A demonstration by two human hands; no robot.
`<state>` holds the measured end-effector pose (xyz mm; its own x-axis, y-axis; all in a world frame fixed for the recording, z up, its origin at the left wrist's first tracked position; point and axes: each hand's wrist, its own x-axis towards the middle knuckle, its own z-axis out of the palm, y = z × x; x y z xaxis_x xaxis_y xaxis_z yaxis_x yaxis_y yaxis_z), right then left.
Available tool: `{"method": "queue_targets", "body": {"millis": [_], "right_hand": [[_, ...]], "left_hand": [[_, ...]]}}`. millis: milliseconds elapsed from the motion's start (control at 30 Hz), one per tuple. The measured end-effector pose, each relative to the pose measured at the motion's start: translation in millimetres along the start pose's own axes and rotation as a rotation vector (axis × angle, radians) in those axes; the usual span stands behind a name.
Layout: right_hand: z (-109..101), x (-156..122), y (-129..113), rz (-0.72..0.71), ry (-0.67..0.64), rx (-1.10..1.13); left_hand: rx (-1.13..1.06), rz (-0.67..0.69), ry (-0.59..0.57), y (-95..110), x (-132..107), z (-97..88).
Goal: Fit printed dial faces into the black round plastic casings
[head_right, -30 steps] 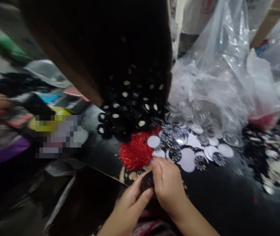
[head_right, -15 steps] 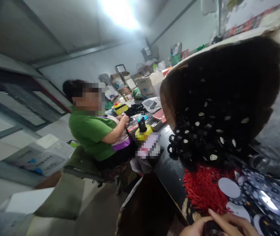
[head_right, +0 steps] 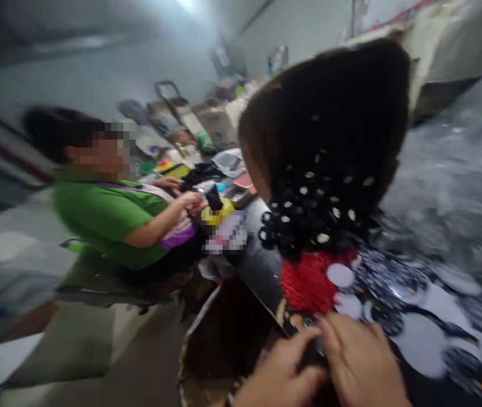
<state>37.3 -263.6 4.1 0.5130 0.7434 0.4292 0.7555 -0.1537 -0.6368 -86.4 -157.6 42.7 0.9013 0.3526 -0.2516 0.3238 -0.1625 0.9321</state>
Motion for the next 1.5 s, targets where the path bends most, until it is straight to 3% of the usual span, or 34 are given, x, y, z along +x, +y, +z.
{"method": "queue_targets", "body": {"millis": [67, 167, 367, 500, 567, 633, 733, 933, 1033, 1100, 1200, 1267, 1333, 1400, 1500], "right_hand": [[-7.7, 7.7, -13.1, 0.113, -0.103, 0.161], [-18.3, 16.0, -22.1, 0.24, -0.212, 0.427], [-35.2, 10.3, -24.0, 0.294, -0.229, 0.547], [-39.2, 0.1, -18.6, 0.367, -0.231, 0.45], [-36.7, -4.0, -14.7, 0.402, -0.229, 0.421], [-29.8, -4.9, -13.4, 0.398, -0.249, 0.409], [-16.9, -0.8, -19.2, 0.302, -0.282, 0.374], [-13.3, -1.9, -26.2, 0.221, -0.226, 0.278], [-14.2, -11.0, -19.9, 0.254, -0.196, 0.266], [-9.9, -15.8, -15.1, 0.295, -0.167, 0.288], [1.6, -15.0, -10.6, 0.424, -0.136, 0.366], [7.6, -8.5, -11.2, 0.512, -0.102, 0.424], [9.1, 0.1, -14.7, 0.559, -0.085, 0.462], [6.5, 7.1, -19.5, 0.574, -0.104, 0.505], [-2.0, 9.2, -22.6, 0.609, -0.12, 0.577]], "left_hand": [[-0.115, 0.031, 0.071, 2.2, 1.7, -9.2], [-0.11, 0.025, 0.131, 1.3, 9.7, -20.0], [0.047, 0.066, 0.142, -5.2, 9.4, -27.4], [0.126, -0.069, 0.27, -54.9, -17.2, -54.2], [0.218, -0.148, 0.436, -84.1, -30.8, -75.0], [0.298, -0.129, 0.578, -100.9, -33.6, -93.8], [0.343, -0.014, 0.665, -97.1, -3.3, -113.8], [0.333, 0.082, 0.758, -67.8, 122.4, -152.1], [0.33, 0.088, 0.788, -63.8, 146.5, -160.4], [0.322, 0.113, 0.802, -58.7, 135.6, -152.5], [0.31, 0.206, 0.746, -45.8, 91.9, -115.4], [0.293, 0.284, 0.549, -38.0, 58.4, -80.7], [0.238, 0.348, 0.183, -34.3, 31.4, -49.7], [0.103, 0.268, 0.084, -35.8, 16.0, -29.4], [-0.284, -0.018, 0.095, -43.4, 15.2, -16.3]]}}
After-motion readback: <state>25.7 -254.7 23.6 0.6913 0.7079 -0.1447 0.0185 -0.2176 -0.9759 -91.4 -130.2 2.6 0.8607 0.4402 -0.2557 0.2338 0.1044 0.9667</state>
